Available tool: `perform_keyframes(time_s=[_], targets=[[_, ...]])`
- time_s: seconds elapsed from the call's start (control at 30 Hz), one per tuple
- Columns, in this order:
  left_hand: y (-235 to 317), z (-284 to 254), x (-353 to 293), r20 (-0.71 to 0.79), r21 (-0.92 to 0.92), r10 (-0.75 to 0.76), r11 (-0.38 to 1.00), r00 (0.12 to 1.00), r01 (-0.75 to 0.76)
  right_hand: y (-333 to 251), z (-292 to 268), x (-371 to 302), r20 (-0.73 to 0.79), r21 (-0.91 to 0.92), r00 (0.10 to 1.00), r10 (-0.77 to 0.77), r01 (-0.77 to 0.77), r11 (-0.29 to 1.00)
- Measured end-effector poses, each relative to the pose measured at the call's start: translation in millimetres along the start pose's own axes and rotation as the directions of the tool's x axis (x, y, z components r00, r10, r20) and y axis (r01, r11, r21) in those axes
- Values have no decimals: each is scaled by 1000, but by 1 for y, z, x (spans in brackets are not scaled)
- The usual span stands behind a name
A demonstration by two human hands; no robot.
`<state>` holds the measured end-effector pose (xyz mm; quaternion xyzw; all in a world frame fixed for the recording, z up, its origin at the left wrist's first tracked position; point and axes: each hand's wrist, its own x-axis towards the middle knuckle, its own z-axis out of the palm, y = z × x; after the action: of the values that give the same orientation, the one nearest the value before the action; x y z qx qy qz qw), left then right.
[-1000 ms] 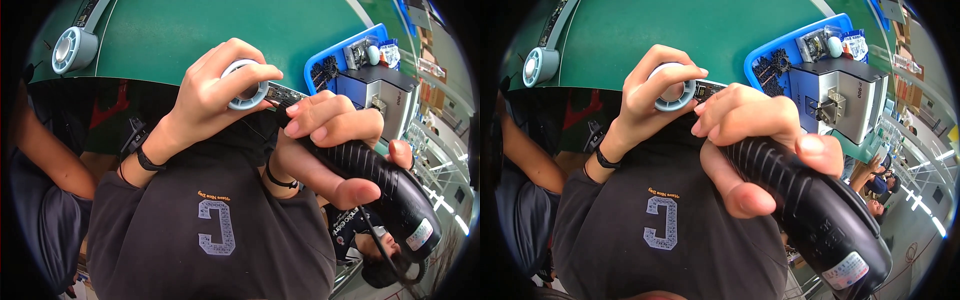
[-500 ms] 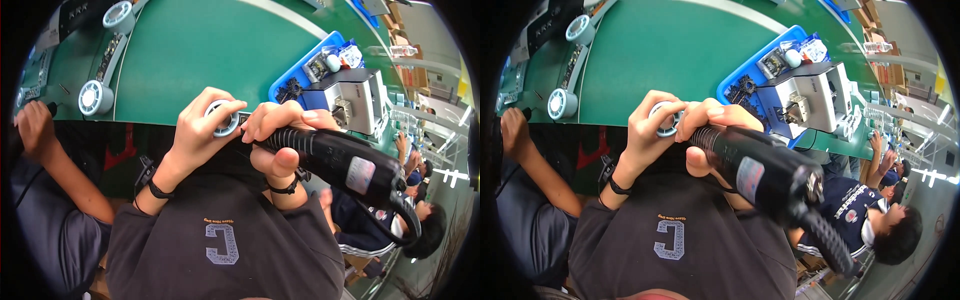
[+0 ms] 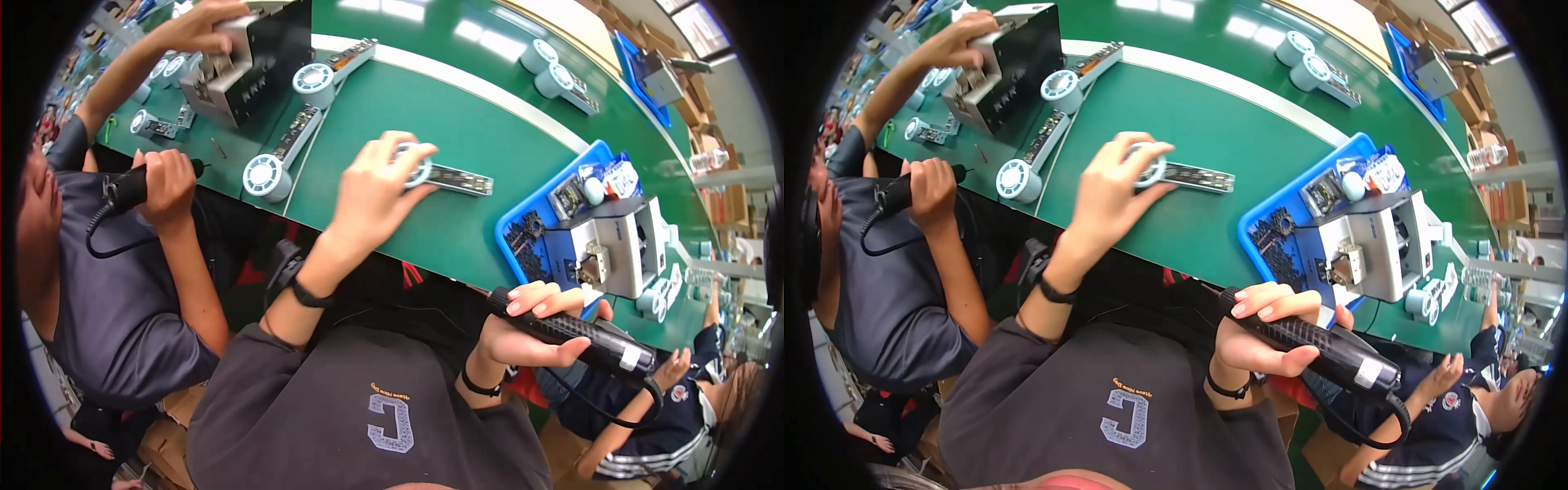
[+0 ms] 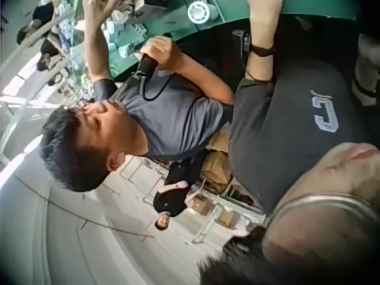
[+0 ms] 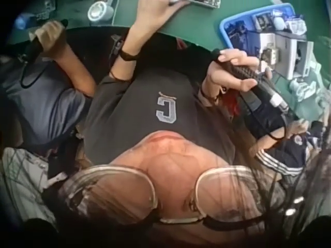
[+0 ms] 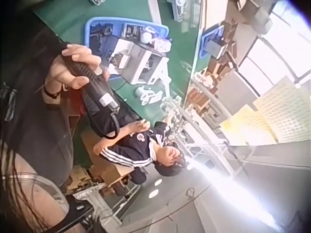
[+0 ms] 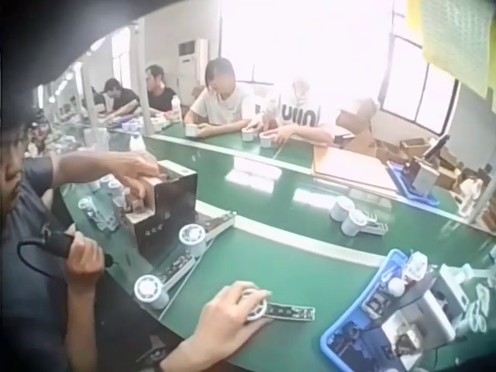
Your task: Use an electric screwdriver to assemble components on a printed circuit board at a manufacturing station.
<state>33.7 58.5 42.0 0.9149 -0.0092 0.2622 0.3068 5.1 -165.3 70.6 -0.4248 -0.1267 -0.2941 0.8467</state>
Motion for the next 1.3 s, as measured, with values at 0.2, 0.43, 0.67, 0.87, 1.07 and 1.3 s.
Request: perform_keyframes(time_s=[0.2, 0.43, 0.67, 0.87, 1.07, 1.3], targets=[[20, 15, 21, -46, 98, 123, 988, 991, -118, -8, -8, -8, 75, -77, 995, 67, -61, 995], [-49, -80, -26, -137, 696, -25, 709, 990, 114, -49, -13, 31, 543, 116, 765, 346, -476, 872], [-44, -86, -44, -99, 599, -289, 747, 952, 288, -52, 38, 46, 818, 462, 533, 216, -832, 307], [-37, -79, -77, -56, 485, -157, 859, 986, 165, -37, 64, 41, 845, 448, 448, 291, -891, 73], [-3, -53, -88, -53, 272, 101, 959, 993, -83, -110, -19, 82, 756, 478, 560, 339, -826, 299], [26, -6, -46, 109, 98, 316, 940, 942, -327, -95, -11, 63, 670, 484, 684, 288, -697, 528]])
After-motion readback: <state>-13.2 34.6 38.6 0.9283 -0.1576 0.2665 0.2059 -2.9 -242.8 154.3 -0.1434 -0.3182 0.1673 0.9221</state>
